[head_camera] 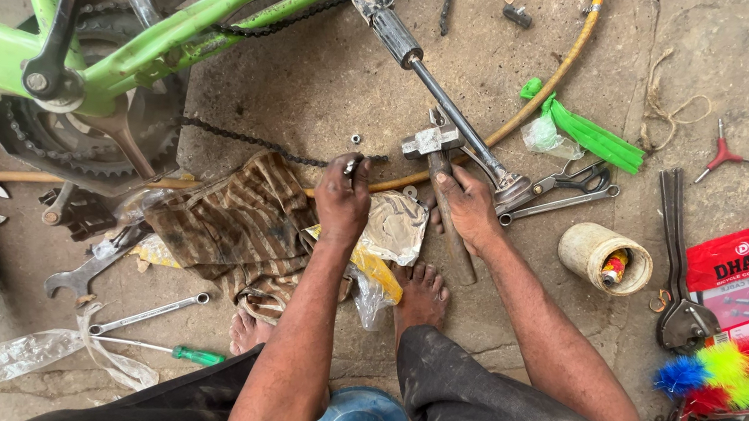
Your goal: The person is repairing a bicycle chain. They use a hammer and pliers to manipulate the chain links, attempting to remove or adjust a specific link. The person works on the chain while sitting on the ground next to the bicycle.
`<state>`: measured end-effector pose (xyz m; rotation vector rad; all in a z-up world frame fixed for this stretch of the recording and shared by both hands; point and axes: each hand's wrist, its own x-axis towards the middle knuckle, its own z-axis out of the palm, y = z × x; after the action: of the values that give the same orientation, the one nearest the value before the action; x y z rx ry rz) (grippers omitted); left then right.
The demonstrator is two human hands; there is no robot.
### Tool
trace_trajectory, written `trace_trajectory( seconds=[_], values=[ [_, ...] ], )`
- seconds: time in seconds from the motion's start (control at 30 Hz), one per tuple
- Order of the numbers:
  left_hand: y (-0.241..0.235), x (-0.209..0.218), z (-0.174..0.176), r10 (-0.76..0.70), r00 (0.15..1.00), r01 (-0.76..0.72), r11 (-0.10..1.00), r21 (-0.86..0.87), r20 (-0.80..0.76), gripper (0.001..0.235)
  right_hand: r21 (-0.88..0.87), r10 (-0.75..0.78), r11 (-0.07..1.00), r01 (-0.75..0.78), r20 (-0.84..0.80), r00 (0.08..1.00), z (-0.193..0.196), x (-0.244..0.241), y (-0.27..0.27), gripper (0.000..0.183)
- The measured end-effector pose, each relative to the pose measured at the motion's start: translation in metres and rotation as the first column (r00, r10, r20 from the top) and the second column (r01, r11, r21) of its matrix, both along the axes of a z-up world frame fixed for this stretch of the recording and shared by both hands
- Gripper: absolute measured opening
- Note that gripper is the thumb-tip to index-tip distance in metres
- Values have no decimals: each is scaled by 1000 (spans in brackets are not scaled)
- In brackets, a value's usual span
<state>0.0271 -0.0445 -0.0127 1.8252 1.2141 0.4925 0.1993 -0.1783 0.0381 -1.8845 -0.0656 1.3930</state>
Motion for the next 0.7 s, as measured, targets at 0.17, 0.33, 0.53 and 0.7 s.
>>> trace_trajectory(
  seconds=[0.17,0.33,0.53,0.7],
  values=[
    [-3,0,-14,-105,991,112,990,80,-86,17,-35,366,879,-475,688,627,25,-14,-2,52],
    [-7,-1,-16,-166,971,191,972,137,-173,23,228,104,681,-695,910,401,62,-34,-1,55],
    [-4,0,-7,-147,988,152,962,228,-42,48,-43,415,694,-719,840,350,91,-49,23,63],
    [2,-5,-10,58,990,-81,979,-188,-126,17,-82,445,870,-486,557,701,89,-37,13,44]
  ],
)
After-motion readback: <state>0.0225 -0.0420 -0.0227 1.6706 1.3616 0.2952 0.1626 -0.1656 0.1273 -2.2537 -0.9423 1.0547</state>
